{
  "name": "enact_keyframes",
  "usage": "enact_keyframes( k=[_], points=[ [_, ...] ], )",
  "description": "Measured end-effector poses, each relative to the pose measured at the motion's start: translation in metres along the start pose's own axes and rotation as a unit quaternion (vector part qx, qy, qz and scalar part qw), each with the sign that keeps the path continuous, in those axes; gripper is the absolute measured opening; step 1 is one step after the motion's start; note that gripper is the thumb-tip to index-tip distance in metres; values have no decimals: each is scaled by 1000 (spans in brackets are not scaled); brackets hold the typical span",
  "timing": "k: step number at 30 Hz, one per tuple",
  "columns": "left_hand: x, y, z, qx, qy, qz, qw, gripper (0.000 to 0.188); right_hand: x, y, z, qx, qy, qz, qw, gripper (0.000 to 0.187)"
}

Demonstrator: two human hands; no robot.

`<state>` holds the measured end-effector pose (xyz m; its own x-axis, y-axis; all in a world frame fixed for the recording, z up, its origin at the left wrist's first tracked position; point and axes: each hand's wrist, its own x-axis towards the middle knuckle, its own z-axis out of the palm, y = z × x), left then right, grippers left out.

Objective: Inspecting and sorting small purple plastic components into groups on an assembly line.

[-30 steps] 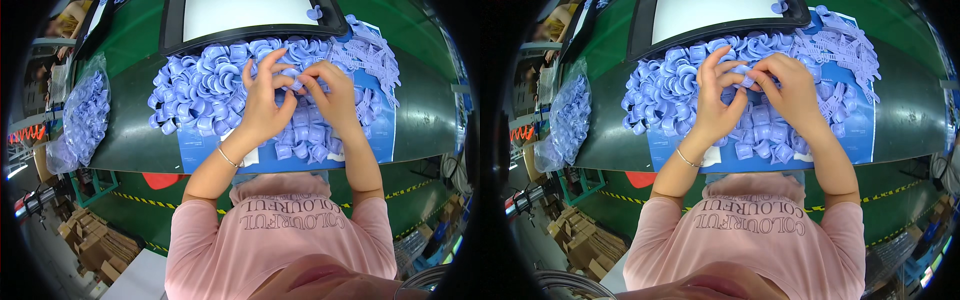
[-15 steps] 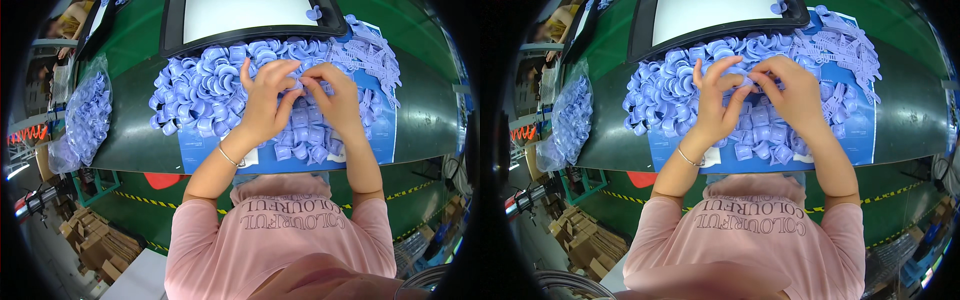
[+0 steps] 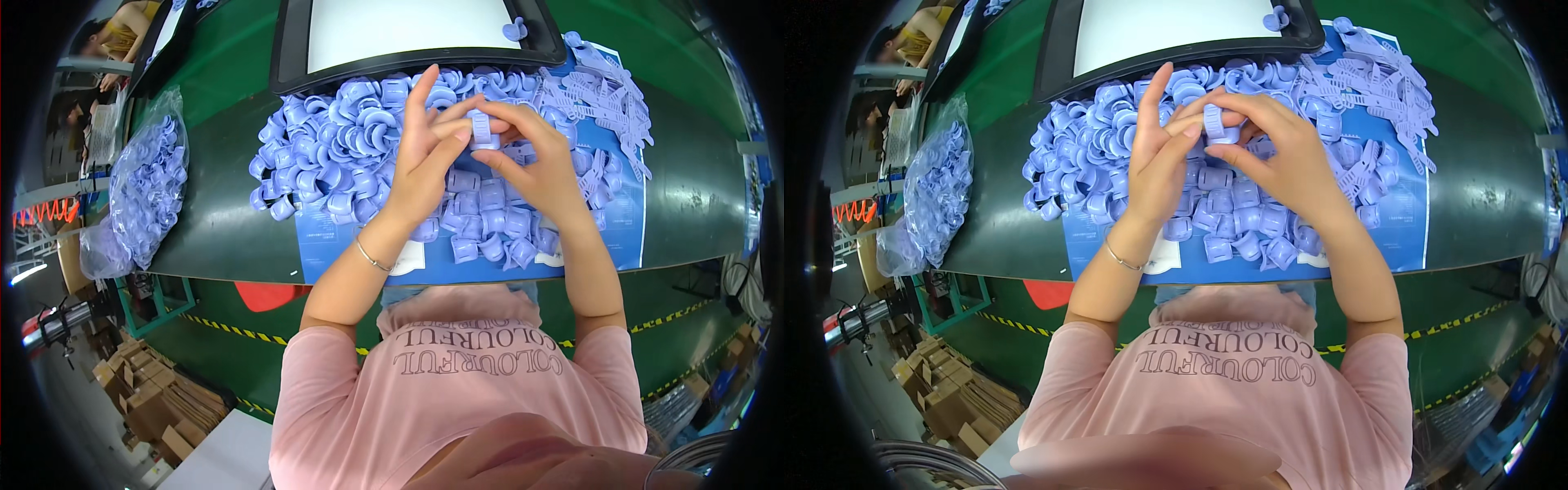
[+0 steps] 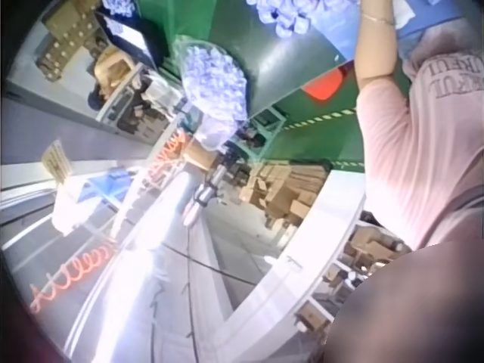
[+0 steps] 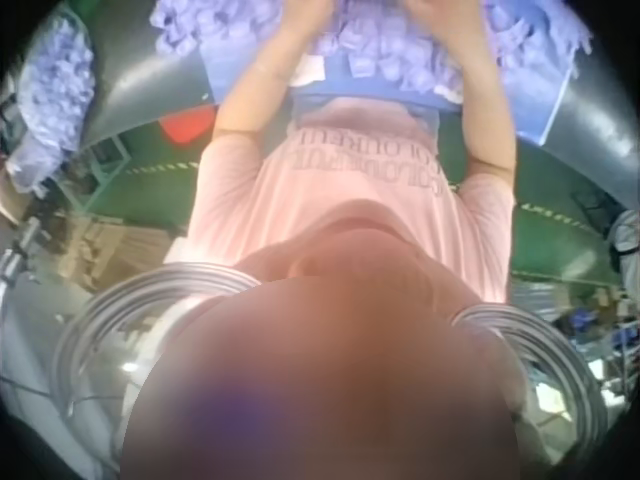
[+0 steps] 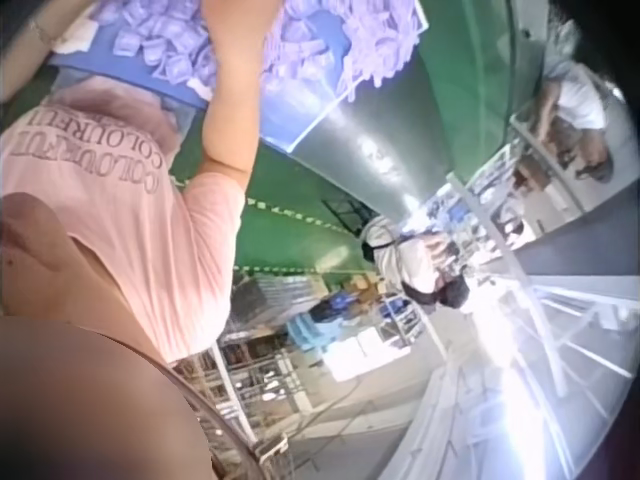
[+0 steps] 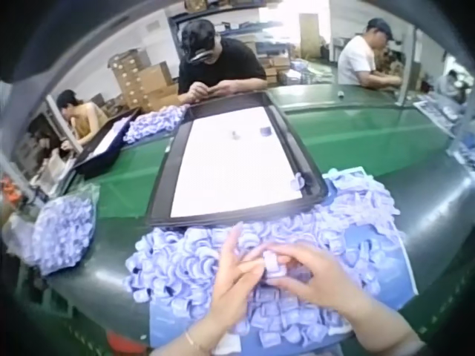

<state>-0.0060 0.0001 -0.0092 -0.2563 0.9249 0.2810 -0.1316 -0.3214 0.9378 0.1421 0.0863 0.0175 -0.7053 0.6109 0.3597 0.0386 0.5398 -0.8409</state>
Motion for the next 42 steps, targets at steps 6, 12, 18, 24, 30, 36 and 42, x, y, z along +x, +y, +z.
enact_keyframes(
  k=[6, 12, 18, 24, 30, 36, 42],
  points=[
    [1, 3, 1, -109, 2, -49, 993, 73, 6, 9, -5, 5, 3, 20, 1000, 47],
    [2, 13, 0, -92, 21, -1, 996, 66, 5, 7, -22, -62, -9, -25, 998, 44],
    [6, 4, -15, 479, 84, 131, 864, 20, 3, -13, -44, 48, -547, 106, 829, 38],
    [0, -5, -6, 579, -20, 147, 802, 23, 11, 12, -31, 326, 84, 122, 934, 52],
    [1, -3, 4, 529, -105, 172, 824, 25, 6, 47, -64, -360, 26, 65, 930, 36],
    [-2, -5, 1, 577, -104, 177, 790, 26, 5, 47, -54, -276, -67, 35, 958, 34],
    [-1, 0, 0, 515, -21, 155, 843, 18, 5, 26, -42, -205, -32, 55, 977, 26]
  ],
)
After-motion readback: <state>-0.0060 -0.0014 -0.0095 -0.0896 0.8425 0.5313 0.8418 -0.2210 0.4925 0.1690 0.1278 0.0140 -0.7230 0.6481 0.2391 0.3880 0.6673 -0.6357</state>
